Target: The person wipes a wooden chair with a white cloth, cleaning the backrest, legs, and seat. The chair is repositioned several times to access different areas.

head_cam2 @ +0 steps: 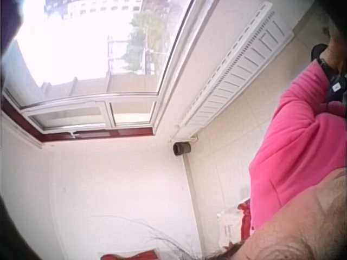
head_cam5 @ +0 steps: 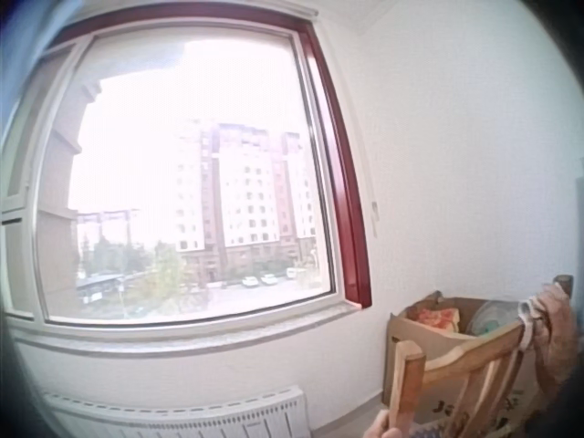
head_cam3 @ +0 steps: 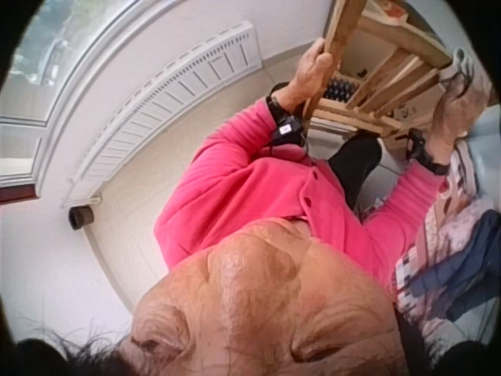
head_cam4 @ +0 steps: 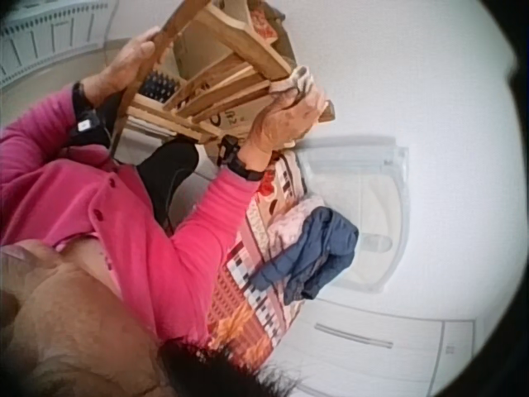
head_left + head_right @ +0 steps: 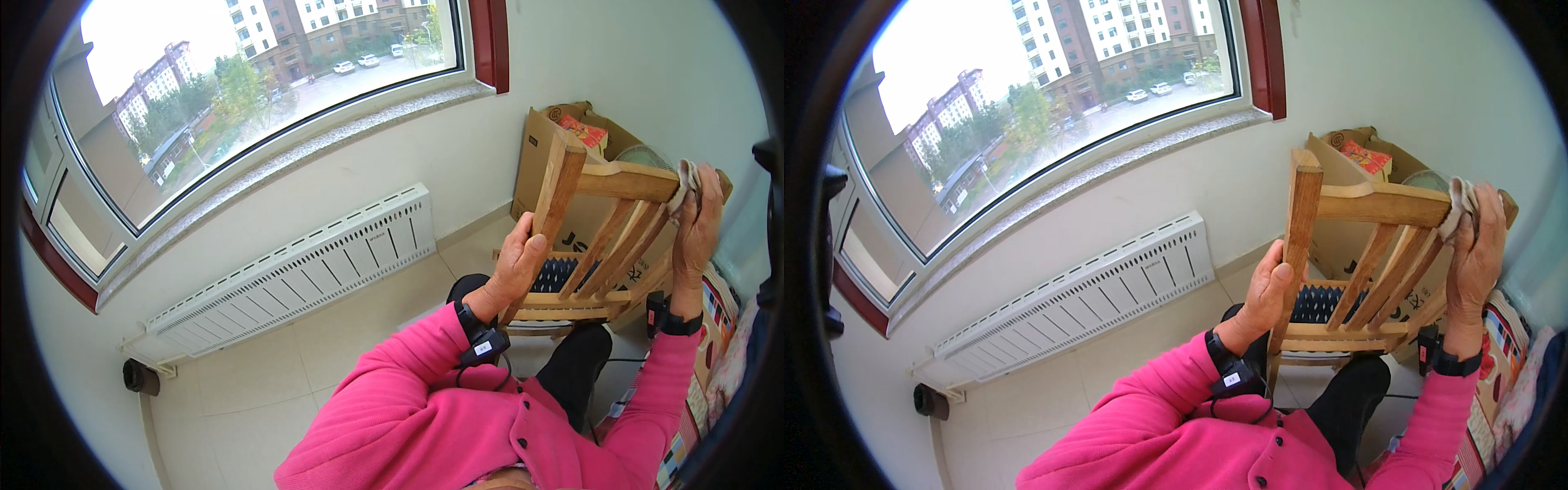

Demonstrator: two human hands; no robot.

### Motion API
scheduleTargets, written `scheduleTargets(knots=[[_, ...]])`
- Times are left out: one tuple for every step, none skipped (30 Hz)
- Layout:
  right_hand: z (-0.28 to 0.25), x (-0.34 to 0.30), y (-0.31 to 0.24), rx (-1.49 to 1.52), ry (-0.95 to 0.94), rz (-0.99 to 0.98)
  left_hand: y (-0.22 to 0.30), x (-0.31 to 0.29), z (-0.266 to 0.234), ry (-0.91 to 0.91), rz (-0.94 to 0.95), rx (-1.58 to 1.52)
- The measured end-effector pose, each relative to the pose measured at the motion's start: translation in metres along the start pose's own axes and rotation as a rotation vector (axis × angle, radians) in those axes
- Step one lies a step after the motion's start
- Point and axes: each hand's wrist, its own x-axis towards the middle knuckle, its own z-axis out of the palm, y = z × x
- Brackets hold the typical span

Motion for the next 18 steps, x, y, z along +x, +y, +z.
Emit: scheduleTargets(knots=[[0.000,-0.003,0.003,0.002,-0.012,0.021,0.000,-0.001,0.000,-0.004,-0.006,-0.010],[0.000,-0.005,0.006,0.003,-0.010,0.044,0.000,-0.001,0.000,-0.001,0.004,0.009],[0.000,-0.007,0.008,-0.004,-0.018,0.069,0.000,-0.001,0.000,-0.005,-0.003,-0.003],[0.000,-0.008,0.011,0.000,-0.019,0.077,0.000,-0.002,0.001,-0.008,-0.012,-0.013],[-0.001,-0.008,0.013,0.025,-0.030,0.130,0.001,-0.002,0.001,-0.010,-0.021,-0.023],[-0.001,-0.008,0.015,0.045,-0.055,0.189,0.001,-0.002,0.001,-0.009,-0.015,-0.020],[-0.001,-0.007,0.017,0.095,-0.072,0.251,0.001,-0.002,0.001,-0.008,-0.010,-0.018],[-0.001,-0.006,0.019,0.031,-0.053,0.221,0.002,-0.001,0.001,-0.006,-0.004,-0.015],[0.000,-0.005,0.021,0.054,-0.047,0.224,0.002,-0.002,0.001,-0.004,-0.005,-0.007],[0.001,-0.004,0.022,0.077,-0.041,0.225,0.003,-0.002,0.002,0.000,-0.003,0.000],[0.002,-0.003,0.021,0.111,-0.039,0.248,0.003,-0.001,0.002,0.003,-0.001,0.006],[0.003,-0.002,0.020,0.140,-0.019,0.230,0.004,-0.001,0.001,0.003,0.012,0.017],[0.004,-0.001,0.018,0.109,-0.006,0.185,0.005,0.000,0.001,0.003,0.019,0.020],[0.004,-0.001,0.015,0.093,0.000,0.168,0.005,0.000,0.002,0.005,0.024,0.024],[0.005,0.000,0.012,0.091,0.014,0.162,0.006,0.000,0.002,0.011,0.030,0.030],[0.006,0.000,0.008,0.119,0.019,0.156,0.006,0.000,0.002,0.007,0.026,0.016],[0.006,0.001,0.003,0.161,0.034,0.162,0.007,0.000,0.003,0.005,0.024,0.006],[0.007,0.001,-0.001,0.220,0.038,0.174,0.007,0.000,0.003,0.004,0.022,-0.003]])
